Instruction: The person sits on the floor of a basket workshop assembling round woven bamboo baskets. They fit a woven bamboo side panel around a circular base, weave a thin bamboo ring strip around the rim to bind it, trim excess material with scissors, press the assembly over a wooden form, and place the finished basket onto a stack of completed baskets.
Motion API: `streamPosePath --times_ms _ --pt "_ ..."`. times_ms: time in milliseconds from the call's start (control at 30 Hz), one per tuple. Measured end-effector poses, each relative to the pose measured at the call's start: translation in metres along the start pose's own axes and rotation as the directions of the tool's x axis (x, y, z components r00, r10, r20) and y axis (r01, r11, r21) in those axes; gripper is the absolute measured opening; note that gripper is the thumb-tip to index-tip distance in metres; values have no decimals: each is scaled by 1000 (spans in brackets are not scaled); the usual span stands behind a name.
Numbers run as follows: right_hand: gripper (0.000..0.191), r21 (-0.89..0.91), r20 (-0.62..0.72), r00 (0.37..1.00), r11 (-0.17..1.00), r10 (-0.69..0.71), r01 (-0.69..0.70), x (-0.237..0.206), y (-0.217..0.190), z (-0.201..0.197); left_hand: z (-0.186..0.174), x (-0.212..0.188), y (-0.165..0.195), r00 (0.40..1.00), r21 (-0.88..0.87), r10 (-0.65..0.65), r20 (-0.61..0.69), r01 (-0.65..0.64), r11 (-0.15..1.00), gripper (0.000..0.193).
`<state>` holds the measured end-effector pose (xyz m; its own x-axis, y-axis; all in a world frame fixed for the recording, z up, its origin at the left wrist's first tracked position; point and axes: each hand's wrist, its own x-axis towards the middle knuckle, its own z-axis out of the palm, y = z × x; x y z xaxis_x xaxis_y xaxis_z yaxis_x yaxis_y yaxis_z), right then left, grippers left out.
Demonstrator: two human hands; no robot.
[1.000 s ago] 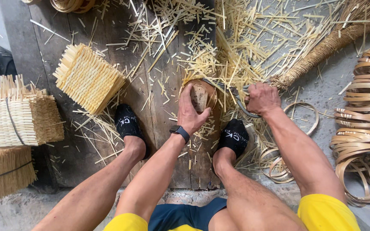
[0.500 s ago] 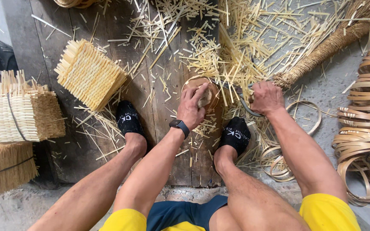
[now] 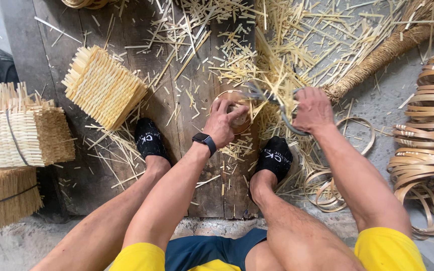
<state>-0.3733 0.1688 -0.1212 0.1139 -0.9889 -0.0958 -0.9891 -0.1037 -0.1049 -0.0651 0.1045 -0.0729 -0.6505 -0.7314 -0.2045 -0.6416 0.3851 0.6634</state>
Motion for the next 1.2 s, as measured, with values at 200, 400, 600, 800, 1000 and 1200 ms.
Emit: streamPosePath --times_ms 200,400,600,800,1000,1200 --pt "7 -42 168 985 998 43 -36 8 -12 3 -18 8 -4 988 25 88 127 -92 995 73" --pt "30 81 328 862 898 386 -432 0 2 7 -21 16 -14 991 -84 -79 104 88 993 78" --pt "62 108 342 697 710 630 -695 1 -13 14 5 31 -57 811 -402 -583 -50 518 755 35" --pt "31 740 419 822 379 386 -556 2 -64 -9 16 27 -64 854 -792 -496 158 409 453 32" --pt "20 854 358 895 293 267 -429 15 -88 -12 24 9 -35 914 -769 -400 -63 211 604 27" --pt "21 800 572 791 65 215 -596 15 -88 2 39 13 -49 811 -768 -583 44 401 499 28"
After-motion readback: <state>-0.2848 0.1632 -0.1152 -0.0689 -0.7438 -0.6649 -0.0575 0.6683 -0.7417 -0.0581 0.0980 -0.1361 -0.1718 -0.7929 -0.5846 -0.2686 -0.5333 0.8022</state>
